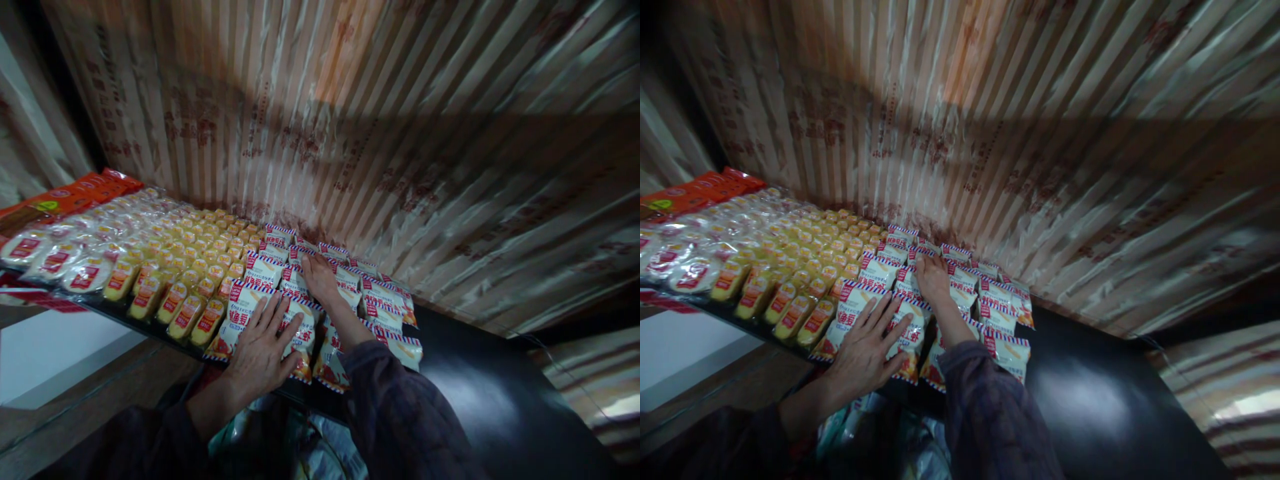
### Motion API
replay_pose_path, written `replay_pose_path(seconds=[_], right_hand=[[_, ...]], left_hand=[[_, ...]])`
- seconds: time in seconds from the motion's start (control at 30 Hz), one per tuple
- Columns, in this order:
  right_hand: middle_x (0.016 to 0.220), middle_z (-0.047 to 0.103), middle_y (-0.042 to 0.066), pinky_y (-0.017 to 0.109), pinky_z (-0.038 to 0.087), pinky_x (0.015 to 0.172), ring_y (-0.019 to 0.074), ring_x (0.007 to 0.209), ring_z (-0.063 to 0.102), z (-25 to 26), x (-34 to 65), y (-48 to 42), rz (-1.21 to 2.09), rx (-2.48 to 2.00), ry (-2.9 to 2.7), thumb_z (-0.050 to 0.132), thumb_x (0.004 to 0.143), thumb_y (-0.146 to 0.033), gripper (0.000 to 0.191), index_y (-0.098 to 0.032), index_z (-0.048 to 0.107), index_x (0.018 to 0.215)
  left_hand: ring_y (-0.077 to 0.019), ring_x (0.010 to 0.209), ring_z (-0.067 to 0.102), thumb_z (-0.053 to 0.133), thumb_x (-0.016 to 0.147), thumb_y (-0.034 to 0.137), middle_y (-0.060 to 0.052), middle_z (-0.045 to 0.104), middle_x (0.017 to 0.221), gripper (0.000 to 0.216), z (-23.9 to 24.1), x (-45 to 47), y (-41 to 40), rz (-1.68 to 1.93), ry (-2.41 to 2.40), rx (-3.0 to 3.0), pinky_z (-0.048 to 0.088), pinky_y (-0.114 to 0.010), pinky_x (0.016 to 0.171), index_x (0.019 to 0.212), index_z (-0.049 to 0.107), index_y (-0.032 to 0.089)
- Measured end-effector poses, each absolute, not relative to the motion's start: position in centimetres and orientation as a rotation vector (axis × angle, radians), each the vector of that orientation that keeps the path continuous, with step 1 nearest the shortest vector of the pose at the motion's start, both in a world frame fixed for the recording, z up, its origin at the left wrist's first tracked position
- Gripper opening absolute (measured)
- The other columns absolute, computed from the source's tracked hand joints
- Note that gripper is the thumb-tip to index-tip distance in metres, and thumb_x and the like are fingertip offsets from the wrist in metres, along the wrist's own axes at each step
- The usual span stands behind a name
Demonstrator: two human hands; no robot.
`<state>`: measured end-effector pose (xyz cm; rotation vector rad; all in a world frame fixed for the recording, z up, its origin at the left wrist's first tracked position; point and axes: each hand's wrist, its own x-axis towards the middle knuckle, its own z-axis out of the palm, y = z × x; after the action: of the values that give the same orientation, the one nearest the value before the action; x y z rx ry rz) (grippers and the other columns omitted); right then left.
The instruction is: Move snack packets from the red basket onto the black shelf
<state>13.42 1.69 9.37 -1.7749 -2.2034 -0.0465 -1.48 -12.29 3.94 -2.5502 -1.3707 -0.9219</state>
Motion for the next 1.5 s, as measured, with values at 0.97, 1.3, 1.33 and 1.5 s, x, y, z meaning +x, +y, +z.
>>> replay_pose_path(seconds=[0.97, 1.3, 1.33, 1.5], right_hand=[[0.129, 0.060, 0.016, 0.045, 0.043, 0.095, 0.0291, 0.119, 0.057, 10.4, 14.1, 8.3, 0.233, -2.019, -2.215, 0.011, 0.098, -0.050, 0.062, -0.020, 0.056, 0.127], [0.130, 0.058, 0.017, 0.038, 0.042, 0.101, 0.0245, 0.121, 0.055, 12.9, 17.9, 3.7, 0.135, -1.912, -2.080, 0.013, 0.100, -0.033, 0.052, -0.012, 0.049, 0.132], [0.128, 0.059, 0.017, 0.038, 0.042, 0.102, 0.0239, 0.120, 0.055, 13.3, 18.8, 2.5, 0.127, -1.897, -2.072, 0.013, 0.100, -0.033, 0.052, -0.012, 0.048, 0.132], [0.132, 0.056, 0.019, 0.045, 0.034, 0.110, 0.0261, 0.131, 0.045, 13.6, 22.3, -5.1, 0.088, -1.686, -1.932, 0.022, 0.098, -0.046, 0.058, -0.008, 0.051, 0.130]], left_hand=[[-0.0312, 0.144, 0.019, 0.054, 0.085, 0.042, -0.013, 0.031, 0.153, 0.058, 3.7, -1.2, -12.4, -0.940, -1.392, -2.523, 0.027, -0.053, 0.114, 0.139, 0.043, 0.022], [-0.0323, 0.143, 0.021, 0.051, 0.087, 0.047, -0.016, 0.034, 0.151, 0.059, 4.1, -1.2, -12.2, -0.931, -1.364, -2.561, 0.025, -0.054, 0.114, 0.139, 0.043, 0.021], [-0.0325, 0.143, 0.021, 0.051, 0.087, 0.047, -0.017, 0.033, 0.151, 0.059, 4.1, -1.1, -12.3, -0.935, -1.356, -2.567, 0.025, -0.054, 0.114, 0.139, 0.043, 0.020], [-0.0327, 0.145, 0.015, 0.049, 0.089, 0.043, -0.017, 0.030, 0.153, 0.059, 4.3, 0.4, -13.6, -0.949, -1.262, -2.586, 0.022, -0.055, 0.114, 0.142, 0.038, 0.019]])
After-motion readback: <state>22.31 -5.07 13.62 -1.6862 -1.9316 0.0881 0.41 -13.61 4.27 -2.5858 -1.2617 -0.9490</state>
